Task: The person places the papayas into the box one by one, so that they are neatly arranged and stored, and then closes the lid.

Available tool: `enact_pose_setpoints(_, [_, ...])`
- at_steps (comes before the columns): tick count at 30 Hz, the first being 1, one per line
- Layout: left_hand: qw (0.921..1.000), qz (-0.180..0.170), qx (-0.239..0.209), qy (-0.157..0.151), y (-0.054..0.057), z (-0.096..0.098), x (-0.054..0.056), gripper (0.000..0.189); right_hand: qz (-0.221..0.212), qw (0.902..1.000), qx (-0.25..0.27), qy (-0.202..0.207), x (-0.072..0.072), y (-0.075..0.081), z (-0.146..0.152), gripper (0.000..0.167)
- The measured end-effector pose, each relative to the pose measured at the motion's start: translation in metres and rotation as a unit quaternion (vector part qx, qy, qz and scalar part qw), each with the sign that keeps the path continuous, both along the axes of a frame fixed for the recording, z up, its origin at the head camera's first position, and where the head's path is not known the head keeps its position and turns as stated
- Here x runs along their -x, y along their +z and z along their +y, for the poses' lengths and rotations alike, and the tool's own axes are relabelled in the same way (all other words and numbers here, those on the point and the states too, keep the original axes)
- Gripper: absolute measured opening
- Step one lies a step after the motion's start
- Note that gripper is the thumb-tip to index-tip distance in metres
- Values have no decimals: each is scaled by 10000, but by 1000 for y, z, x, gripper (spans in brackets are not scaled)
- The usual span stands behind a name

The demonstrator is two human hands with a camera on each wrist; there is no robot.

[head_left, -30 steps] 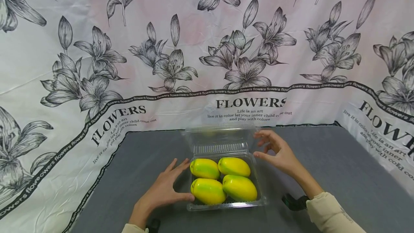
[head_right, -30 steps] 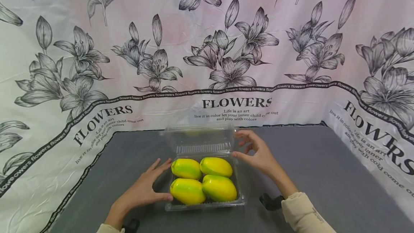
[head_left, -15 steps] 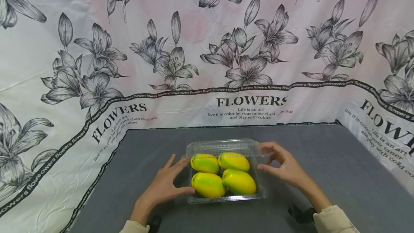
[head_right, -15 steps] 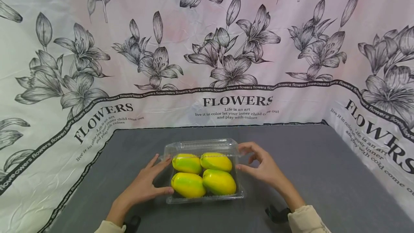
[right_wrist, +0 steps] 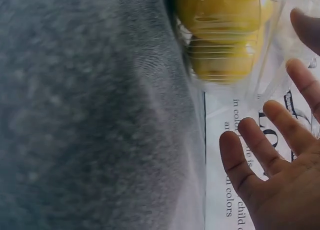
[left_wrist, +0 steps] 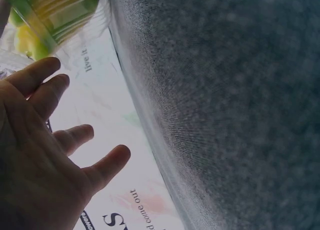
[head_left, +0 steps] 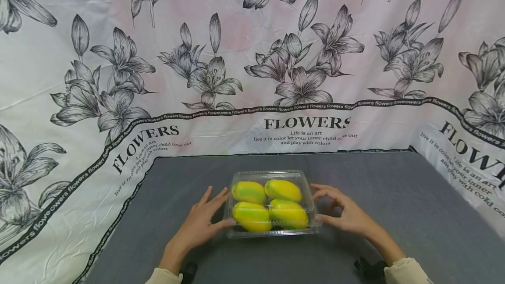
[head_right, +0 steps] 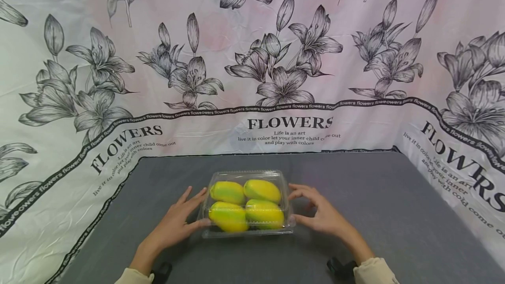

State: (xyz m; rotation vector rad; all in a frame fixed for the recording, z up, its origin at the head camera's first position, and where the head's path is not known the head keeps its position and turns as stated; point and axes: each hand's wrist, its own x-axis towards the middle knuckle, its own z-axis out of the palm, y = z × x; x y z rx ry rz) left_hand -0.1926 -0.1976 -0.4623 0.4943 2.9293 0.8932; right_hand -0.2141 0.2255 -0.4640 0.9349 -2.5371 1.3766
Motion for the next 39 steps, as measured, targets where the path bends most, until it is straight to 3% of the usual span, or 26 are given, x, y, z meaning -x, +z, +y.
enact_pose_setpoints(9, [9998, 177, 5, -84, 1, -4, -2, 62, -16, 9996, -40, 290, -5, -3, 1, 35])
enact_pose_setpoints(12, [9998, 172, -129, 24, 3, -6, -3, 56, -5, 9995, -22, 312, -5, -3, 1, 35])
enact_pose_setpoints(14, [9994, 51, -341, 105, 6, -8, -4, 54, -5, 9996, -21, 299, -4, -3, 1, 34])
enact_pose_setpoints(17, [9960, -350, -820, -45, 11, -9, -6, 54, -103, 9996, -33, 267, -3, -4, 1, 31])
enact_pose_setpoints(21, [9893, -777, -1085, -589, 17, -11, -6, 61, -410, 9989, 25, 238, -3, -4, 1, 27])
enact_pose_setpoints(24, [9883, -865, -980, -786, 17, -13, -5, 67, -612, 9977, 93, 269, -4, -4, 0, 27])
enact_pose_setpoints(29, [9894, -939, -737, -829, 13, -14, -5, 77, -1008, 9917, 344, 723, -7, -4, -1, 43])
enact_pose_setpoints(33, [9896, -989, -707, -765, 11, -13, -5, 82, -1468, 9807, 522, 1178, -10, -3, -2, 58])
enact_pose_setpoints(39, [9878, -1059, -823, -796, 10, -11, -5, 85, -2100, 9676, 693, 1215, -13, -1, -3, 62])
